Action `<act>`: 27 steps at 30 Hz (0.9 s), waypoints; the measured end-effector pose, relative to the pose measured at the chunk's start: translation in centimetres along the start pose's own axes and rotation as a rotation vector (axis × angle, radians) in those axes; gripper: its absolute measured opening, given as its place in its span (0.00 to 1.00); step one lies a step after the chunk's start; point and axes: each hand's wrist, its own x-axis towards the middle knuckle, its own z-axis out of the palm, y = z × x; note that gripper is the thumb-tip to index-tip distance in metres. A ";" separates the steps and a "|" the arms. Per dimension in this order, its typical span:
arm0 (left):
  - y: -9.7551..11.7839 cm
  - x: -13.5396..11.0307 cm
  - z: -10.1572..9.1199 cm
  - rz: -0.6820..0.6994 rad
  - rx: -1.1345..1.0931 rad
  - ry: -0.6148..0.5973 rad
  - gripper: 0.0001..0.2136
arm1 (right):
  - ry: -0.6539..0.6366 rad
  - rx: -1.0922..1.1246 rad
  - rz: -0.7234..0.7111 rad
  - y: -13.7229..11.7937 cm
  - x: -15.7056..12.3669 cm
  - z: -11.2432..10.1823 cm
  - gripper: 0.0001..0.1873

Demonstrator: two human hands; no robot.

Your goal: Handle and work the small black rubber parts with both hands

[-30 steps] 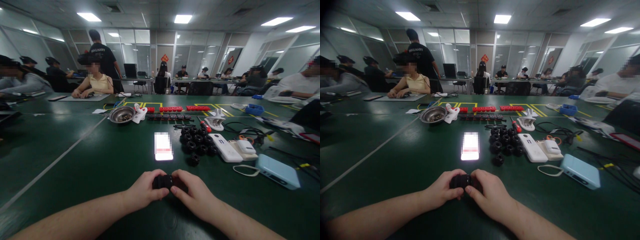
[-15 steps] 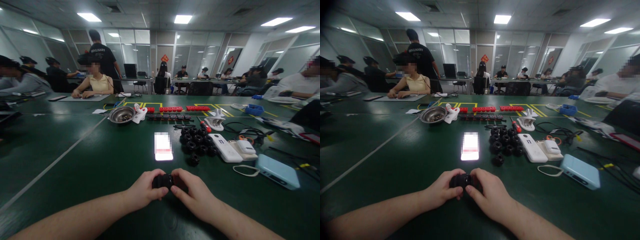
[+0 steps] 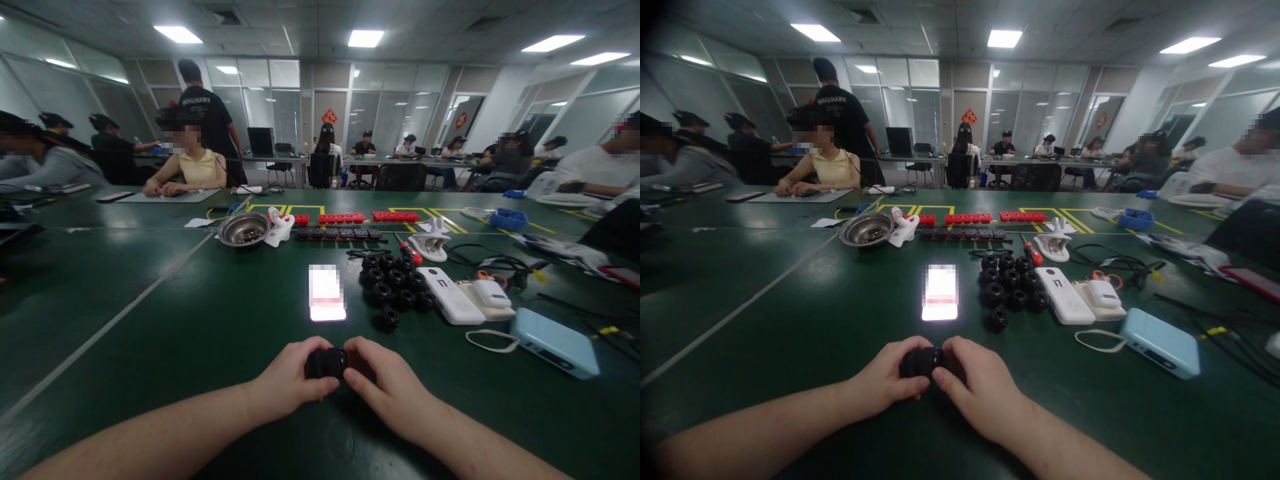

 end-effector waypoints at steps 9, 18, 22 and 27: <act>0.3 -0.1 -0.2 0.006 0.079 0.007 0.19 | -0.028 -0.006 0.016 0.0 0.1 0.2 0.06; 0.6 -0.2 0.0 -0.033 0.102 0.049 0.18 | -0.017 -0.037 0.027 0.1 0.0 0.1 0.11; 0.4 -0.1 0.0 -0.037 0.044 0.031 0.20 | -0.044 -0.037 0.005 0.0 0.1 0.2 0.10; -0.4 0.2 0.0 -0.013 -0.139 0.019 0.18 | -0.014 0.064 -0.034 -0.1 -0.1 0.0 0.14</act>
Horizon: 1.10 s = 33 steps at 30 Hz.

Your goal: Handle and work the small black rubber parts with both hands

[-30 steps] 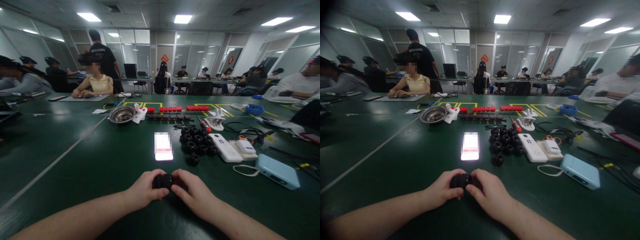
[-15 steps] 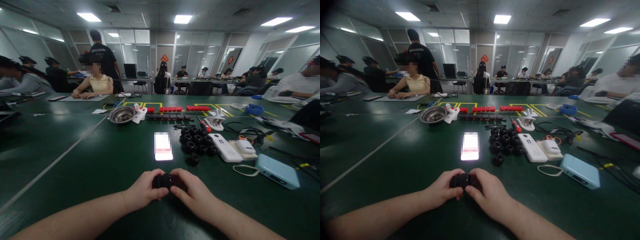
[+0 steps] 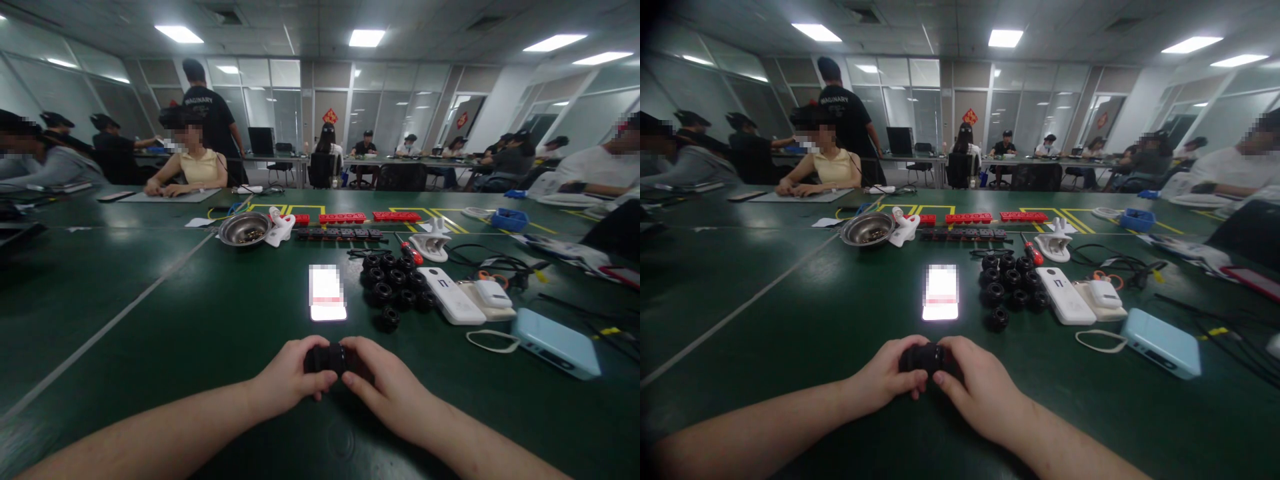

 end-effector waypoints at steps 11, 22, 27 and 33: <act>0.4 -0.2 -0.2 0.027 0.194 -0.010 0.22 | 0.001 -0.034 0.047 0.0 0.2 0.0 0.07; 0.9 -0.4 0.1 -0.012 0.213 0.016 0.18 | 0.017 -0.076 0.072 0.4 0.3 0.3 0.12; 0.1 -0.1 -0.1 0.001 0.090 -0.040 0.20 | 0.020 -0.037 0.031 0.1 0.3 0.1 0.08; 1.1 -0.4 0.1 -0.002 0.179 0.003 0.16 | 0.021 -0.061 0.052 0.1 0.1 0.1 0.08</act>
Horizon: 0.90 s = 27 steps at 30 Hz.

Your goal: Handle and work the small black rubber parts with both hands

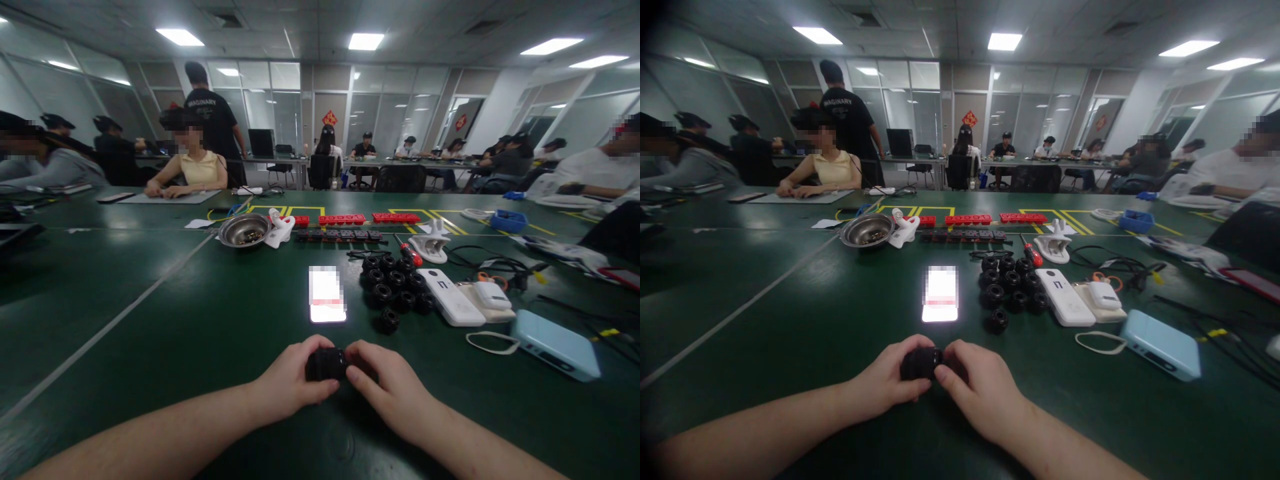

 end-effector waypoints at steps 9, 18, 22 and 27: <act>-1.7 0.5 0.0 0.031 -0.220 -0.055 0.22 | -0.017 0.066 -0.064 -0.2 0.0 -0.2 0.12; -0.3 0.0 0.0 -0.043 0.034 0.034 0.18 | -0.019 -0.019 0.001 0.1 0.2 -0.1 0.09; -1.1 0.3 0.0 0.007 -0.140 -0.035 0.20 | -0.019 0.043 -0.050 0.0 0.1 -0.2 0.08; -0.8 0.2 0.1 0.000 -0.099 -0.032 0.17 | 0.009 0.035 -0.037 0.0 0.0 -0.2 0.07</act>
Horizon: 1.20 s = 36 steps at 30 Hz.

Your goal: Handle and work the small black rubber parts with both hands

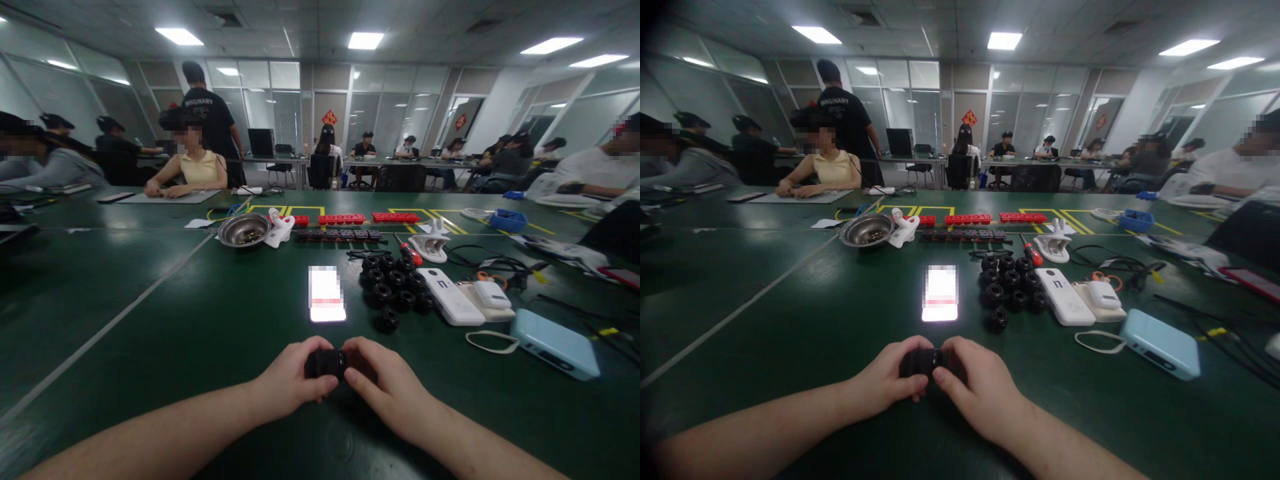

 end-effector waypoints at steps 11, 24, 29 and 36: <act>-0.4 0.1 -0.1 0.031 -0.059 -0.032 0.17 | -0.035 0.054 -0.035 -0.1 0.0 -0.1 0.10; -0.3 0.1 -0.1 0.020 -0.113 -0.003 0.19 | -0.027 0.026 -0.016 0.0 0.1 0.2 0.15; 0.1 -0.2 -0.1 0.032 0.038 0.030 0.17 | -0.023 -0.013 0.017 0.0 0.1 0.1 0.09; -0.5 0.2 -0.2 0.038 -0.034 -0.009 0.20 | -0.041 0.021 -0.008 0.0 0.1 0.3 0.11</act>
